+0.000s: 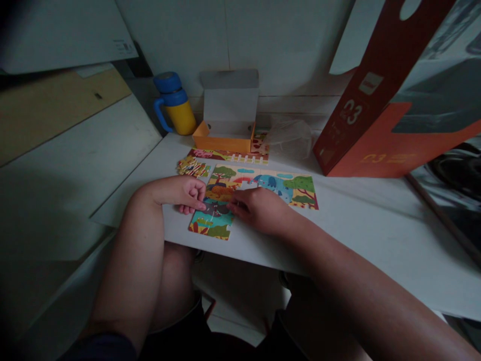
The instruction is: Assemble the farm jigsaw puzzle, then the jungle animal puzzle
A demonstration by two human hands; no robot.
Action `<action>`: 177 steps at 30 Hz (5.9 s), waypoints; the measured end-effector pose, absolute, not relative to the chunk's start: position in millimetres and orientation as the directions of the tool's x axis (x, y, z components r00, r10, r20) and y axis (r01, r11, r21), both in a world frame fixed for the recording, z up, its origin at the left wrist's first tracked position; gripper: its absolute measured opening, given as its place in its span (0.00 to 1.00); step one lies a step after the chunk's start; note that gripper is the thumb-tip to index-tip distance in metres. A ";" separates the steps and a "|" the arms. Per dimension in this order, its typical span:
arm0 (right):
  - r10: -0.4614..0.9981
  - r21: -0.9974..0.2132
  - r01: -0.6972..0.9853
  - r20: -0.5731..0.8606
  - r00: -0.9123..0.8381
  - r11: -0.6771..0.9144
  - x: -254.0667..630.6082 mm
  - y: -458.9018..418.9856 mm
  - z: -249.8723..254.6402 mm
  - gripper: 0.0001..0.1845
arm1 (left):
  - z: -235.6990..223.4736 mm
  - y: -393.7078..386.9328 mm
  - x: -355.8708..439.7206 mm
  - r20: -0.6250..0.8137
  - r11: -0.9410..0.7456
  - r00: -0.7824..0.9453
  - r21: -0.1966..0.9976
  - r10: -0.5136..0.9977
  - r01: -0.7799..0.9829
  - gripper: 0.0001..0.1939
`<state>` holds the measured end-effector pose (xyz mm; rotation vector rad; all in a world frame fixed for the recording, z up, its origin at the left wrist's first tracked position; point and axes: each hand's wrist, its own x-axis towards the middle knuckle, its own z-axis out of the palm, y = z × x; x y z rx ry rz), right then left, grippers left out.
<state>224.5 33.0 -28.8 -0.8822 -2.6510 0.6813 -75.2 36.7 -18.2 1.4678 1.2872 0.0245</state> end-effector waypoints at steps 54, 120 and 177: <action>0.395 -0.556 0.321 0.016 -0.919 0.767 220.4 23.4 -25.3 0.13 | -23.6 30.9 -67.8 -0.556 0.100 0.431 0.687 0.711 0.720 0.24; 0.595 -0.470 0.468 0.163 -0.787 0.748 231.7 43.1 -29.5 0.19 | -24.2 50.6 -99.4 0.444 0.004 -0.144 0.302 0.884 0.953 0.11; 0.945 -0.746 0.598 0.131 -0.300 0.293 252.6 75.5 -33.7 0.16 | -36.6 18.5 -15.5 0.246 -0.326 0.232 0.474 0.941 0.818 0.07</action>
